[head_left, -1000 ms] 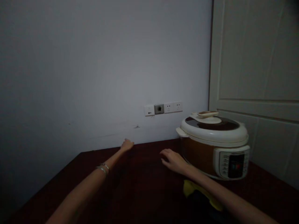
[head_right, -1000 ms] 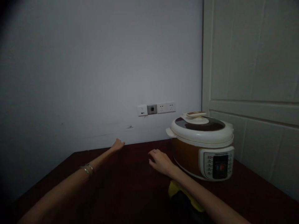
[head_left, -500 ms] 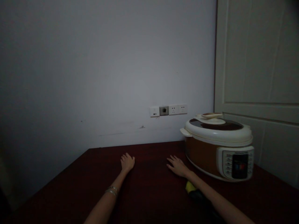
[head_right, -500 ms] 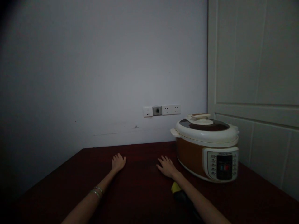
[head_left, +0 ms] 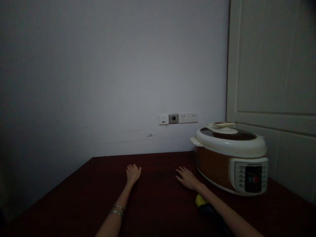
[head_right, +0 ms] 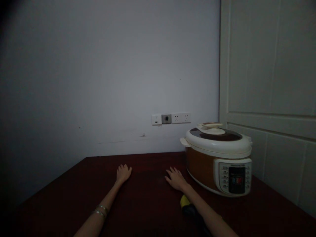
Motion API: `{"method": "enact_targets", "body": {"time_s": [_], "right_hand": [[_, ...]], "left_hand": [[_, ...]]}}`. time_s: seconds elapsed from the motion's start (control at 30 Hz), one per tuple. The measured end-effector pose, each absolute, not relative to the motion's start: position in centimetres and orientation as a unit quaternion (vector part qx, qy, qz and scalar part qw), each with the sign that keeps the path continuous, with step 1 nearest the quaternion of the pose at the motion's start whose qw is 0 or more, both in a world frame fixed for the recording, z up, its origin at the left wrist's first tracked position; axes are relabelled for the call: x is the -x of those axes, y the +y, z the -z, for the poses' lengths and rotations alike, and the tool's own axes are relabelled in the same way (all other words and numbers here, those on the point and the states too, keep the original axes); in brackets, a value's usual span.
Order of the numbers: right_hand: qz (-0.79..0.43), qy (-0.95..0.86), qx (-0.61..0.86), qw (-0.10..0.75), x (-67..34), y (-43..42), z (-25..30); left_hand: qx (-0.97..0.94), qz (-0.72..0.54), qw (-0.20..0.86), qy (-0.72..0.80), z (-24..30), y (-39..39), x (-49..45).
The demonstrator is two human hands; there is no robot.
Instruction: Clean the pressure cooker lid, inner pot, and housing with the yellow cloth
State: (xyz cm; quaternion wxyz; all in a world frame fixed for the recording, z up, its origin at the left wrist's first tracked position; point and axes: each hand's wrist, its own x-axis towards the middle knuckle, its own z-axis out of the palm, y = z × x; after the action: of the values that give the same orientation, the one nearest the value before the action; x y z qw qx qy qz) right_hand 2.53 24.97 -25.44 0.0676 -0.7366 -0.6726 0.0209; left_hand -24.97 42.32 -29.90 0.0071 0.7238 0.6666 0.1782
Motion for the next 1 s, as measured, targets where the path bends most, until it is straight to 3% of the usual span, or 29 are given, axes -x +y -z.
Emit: {"method": "enact_targets", "body": {"time_s": [1.0], "right_hand": [[-0.019, -0.674, 0.734, 0.073, -2.27, 24.7, 25.13]], "left_hand": [[-0.74, -0.149, -0.004, 0.656, 29.21, 41.98, 25.24]]}}
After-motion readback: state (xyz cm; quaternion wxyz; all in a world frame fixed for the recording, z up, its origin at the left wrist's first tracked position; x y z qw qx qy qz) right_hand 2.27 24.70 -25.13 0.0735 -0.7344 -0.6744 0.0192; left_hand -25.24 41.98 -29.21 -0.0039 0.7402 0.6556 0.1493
